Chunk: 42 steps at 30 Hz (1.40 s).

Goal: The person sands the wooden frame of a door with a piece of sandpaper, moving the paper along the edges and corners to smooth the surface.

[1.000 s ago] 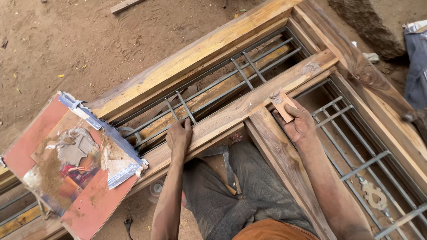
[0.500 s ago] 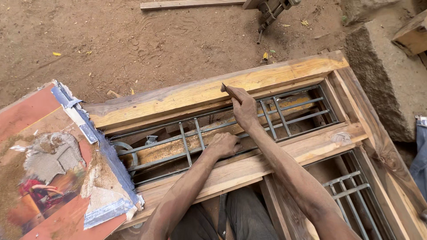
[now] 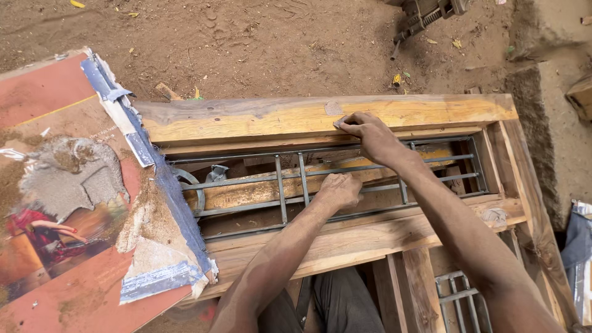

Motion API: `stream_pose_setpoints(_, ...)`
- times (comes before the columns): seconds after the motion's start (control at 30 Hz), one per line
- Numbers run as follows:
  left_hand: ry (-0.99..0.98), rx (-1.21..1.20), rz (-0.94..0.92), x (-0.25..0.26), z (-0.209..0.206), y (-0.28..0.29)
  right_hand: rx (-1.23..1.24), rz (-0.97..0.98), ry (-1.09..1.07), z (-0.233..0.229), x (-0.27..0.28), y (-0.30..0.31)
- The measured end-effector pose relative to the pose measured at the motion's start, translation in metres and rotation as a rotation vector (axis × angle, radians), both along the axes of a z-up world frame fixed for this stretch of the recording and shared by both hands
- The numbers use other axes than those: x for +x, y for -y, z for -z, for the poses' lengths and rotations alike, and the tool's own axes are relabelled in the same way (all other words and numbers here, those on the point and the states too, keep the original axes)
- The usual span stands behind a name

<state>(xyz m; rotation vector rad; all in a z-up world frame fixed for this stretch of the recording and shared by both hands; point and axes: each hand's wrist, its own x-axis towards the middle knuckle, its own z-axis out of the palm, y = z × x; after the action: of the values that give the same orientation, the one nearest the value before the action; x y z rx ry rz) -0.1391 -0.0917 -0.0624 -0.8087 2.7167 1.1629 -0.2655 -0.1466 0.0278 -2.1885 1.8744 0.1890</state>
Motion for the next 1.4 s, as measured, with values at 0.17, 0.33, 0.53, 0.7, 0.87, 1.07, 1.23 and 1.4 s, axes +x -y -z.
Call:
stream_pose_setpoints(0.17, 0.101, 0.043, 0.032, -0.008, -0.002, -0.001, 0.003, -0.276, -0.252, -0.045, 0.008, 0.055)
stream_pose_setpoints(0.33, 0.079, -0.002, 0.031, -0.002, -0.005, 0.000, 0.106, -0.327, -0.292, -0.042, 0.038, 0.089)
stream_pose_setpoints(0.53, 0.086, 0.077, 0.008, -0.002, -0.009, 0.001, 0.260, -0.186, -0.451, -0.054, -0.002, 0.078)
stream_pose_setpoints(0.7, 0.084, 0.072, 0.015, -0.002, -0.014, -0.002, 0.279, -0.118, -0.483, -0.054, -0.030, 0.065)
stream_pose_setpoints(0.87, 0.045, 0.031, 0.007, -0.005, -0.006, -0.002, 0.041, -0.070, -0.299, -0.028, 0.008, 0.070)
stream_pose_setpoints(1.07, 0.103, 0.039, 0.044, -0.005, -0.007, -0.004, 0.073, -0.109, -0.206, -0.013, 0.028, 0.048)
stream_pose_setpoints(1.23, 0.065, 0.003, 0.040, -0.009, -0.003, -0.008, 0.269, -0.097, -0.341, -0.032, 0.020, 0.060)
stream_pose_setpoints(1.4, 0.056, -0.055, 0.047, -0.006, -0.006, -0.001, 0.063, -0.233, -0.307, -0.031, 0.042, 0.082)
